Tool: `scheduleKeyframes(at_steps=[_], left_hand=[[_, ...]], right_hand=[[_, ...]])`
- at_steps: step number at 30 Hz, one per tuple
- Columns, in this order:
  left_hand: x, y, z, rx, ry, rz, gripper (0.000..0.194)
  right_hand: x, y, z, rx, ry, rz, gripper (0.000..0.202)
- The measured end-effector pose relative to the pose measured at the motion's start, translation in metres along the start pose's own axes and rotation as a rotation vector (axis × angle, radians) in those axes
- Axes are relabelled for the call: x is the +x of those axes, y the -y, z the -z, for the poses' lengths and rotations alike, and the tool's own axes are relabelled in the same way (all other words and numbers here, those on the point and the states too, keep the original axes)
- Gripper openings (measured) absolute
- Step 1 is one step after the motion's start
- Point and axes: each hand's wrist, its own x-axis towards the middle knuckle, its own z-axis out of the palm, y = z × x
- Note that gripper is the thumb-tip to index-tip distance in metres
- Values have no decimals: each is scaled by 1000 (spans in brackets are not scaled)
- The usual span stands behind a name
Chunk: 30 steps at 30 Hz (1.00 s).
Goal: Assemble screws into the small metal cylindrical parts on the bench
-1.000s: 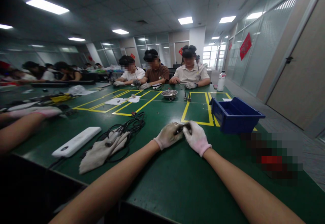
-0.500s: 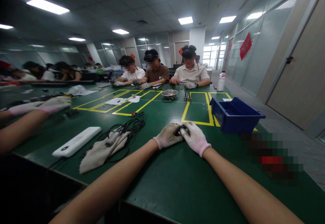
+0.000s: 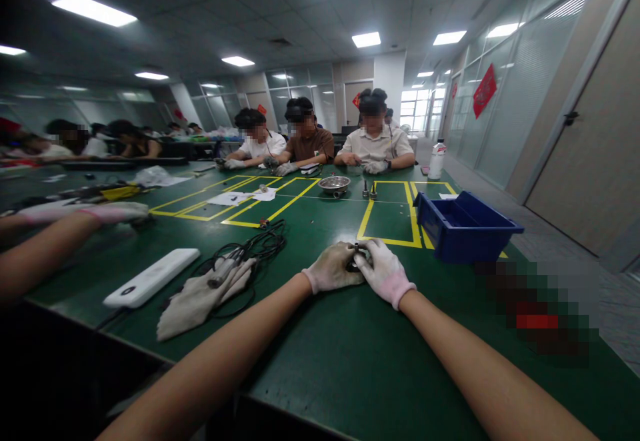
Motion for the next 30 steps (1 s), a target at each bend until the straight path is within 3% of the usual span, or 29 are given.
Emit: scheduleKeyframes(at_steps=[6, 11, 14, 18, 22, 30], left_hand=[[0, -7, 6, -10, -32, 66, 39], [2, -8, 7, -52, -40, 46, 44], [2, -6, 5, -60, -18, 56, 36], [0, -3, 4, -108, 8, 31, 29], [1, -1, 2, -90, 9, 28, 28], [0, 1, 0, -44, 21, 38, 32]], right_hand=[[-1, 1, 1, -5, -80, -4, 33], [-3, 7, 1, -140, 10, 30, 39], [-4, 10, 3, -185, 17, 38, 44], [-4, 12, 5, -186, -73, 92, 50], [-4, 12, 6, -221, -19, 181, 46], [0, 7, 3, -200, 10, 191, 40]])
